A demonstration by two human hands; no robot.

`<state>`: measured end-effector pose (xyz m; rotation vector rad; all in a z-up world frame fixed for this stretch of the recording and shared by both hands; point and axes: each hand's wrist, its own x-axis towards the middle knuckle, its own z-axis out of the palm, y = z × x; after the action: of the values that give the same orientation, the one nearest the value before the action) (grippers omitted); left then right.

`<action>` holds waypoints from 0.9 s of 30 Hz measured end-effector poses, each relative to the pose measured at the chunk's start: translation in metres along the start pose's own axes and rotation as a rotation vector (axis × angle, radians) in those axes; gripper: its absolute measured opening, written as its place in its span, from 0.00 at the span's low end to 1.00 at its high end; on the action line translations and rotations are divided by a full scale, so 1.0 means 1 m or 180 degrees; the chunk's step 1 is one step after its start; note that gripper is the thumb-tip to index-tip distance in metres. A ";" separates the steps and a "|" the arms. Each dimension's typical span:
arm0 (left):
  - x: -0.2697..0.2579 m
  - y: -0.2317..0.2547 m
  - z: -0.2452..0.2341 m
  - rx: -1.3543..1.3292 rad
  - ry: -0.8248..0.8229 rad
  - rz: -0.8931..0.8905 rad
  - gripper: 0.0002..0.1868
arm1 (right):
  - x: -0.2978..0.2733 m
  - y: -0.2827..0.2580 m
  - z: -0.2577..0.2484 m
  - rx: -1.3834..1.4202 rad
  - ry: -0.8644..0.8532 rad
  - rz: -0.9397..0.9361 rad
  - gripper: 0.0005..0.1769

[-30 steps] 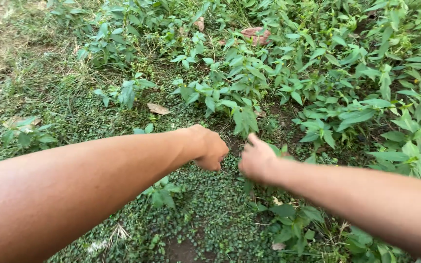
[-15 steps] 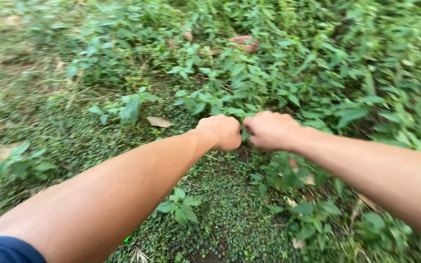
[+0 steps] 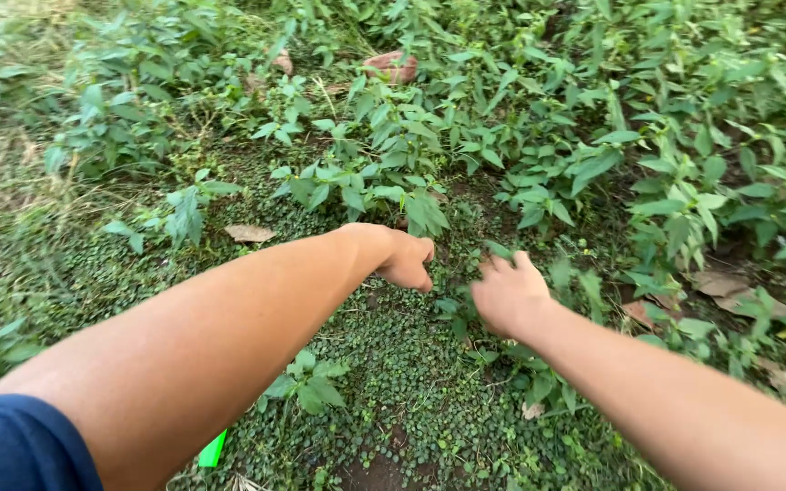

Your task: Plucking weeds and leaves from the ground.

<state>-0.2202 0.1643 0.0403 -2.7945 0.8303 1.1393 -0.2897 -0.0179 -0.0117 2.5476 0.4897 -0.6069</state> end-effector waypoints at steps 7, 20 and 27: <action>0.007 0.003 0.008 0.0397 0.0060 0.0007 0.30 | -0.022 -0.001 0.016 -0.0136 -0.0054 -0.0050 0.16; -0.019 0.001 0.019 0.0756 -0.0225 -0.0015 0.21 | 0.038 0.023 0.050 0.1856 0.0071 -0.0537 0.14; -0.029 -0.010 -0.007 0.0493 0.0053 -0.0241 0.22 | 0.041 0.027 0.036 0.1809 0.0347 -0.0405 0.15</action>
<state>-0.2281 0.1849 0.0621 -2.6877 0.7709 0.9967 -0.2550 -0.0491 -0.0506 3.1172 0.5862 -0.7393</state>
